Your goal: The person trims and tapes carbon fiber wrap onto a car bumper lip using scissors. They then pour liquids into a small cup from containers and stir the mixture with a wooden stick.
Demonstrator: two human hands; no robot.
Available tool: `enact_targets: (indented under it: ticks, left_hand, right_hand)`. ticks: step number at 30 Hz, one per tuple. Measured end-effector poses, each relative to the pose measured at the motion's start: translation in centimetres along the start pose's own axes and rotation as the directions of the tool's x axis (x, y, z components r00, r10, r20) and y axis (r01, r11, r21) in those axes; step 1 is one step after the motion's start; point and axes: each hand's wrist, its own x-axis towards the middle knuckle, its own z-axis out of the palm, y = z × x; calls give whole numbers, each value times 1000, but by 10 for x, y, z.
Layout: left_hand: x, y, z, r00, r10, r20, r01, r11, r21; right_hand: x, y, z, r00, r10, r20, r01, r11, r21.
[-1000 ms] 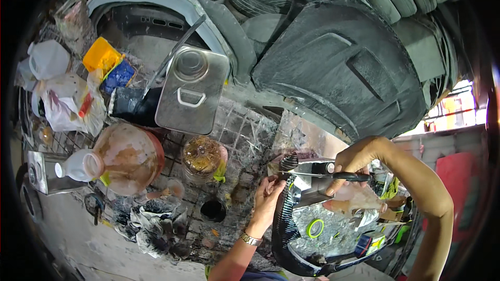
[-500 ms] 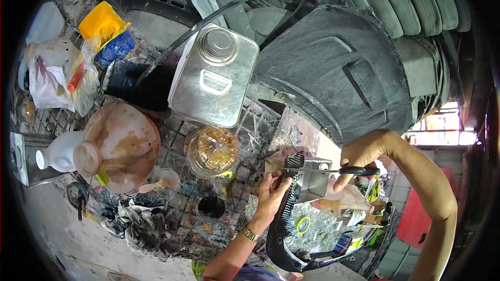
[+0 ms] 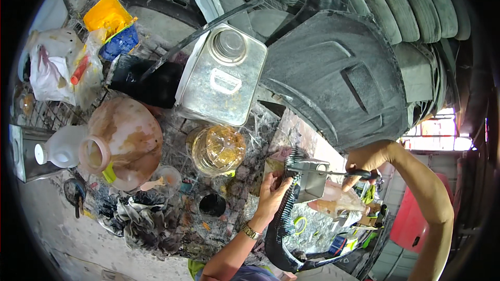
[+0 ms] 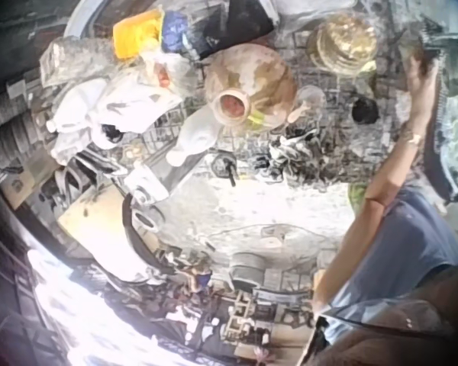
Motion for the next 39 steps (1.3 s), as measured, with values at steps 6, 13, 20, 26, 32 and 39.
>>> enact_targets:
  ticks: [6, 13, 20, 26, 32, 39]
  left_hand:
    - [14, -8, -17, 997, 27, -72, -17, 991, 132]
    - [34, 32, -9, 982, -92, -164, 168, 820, 547]
    - [57, 35, 20, 989, -8, -148, 109, 717, 688]
    - [62, 41, 6, 981, -62, -185, 184, 602, 777]
    - [67, 51, 4, 961, -119, -250, 276, 477, 835]
    - [72, 46, 14, 974, -103, -201, 225, 544, 808]
  right_hand:
    - [18, 70, 50, 970, -211, -122, 233, 950, 209]
    - [70, 120, 105, 885, -364, -290, 419, 895, 156]
    - [141, 161, 124, 761, -535, -367, 647, 673, 360]
    - [167, 166, 137, 693, -632, -347, 716, 551, 429]
    - [198, 158, 134, 670, -684, -289, 705, 464, 536]
    - [200, 163, 108, 683, -693, -229, 718, 581, 383]
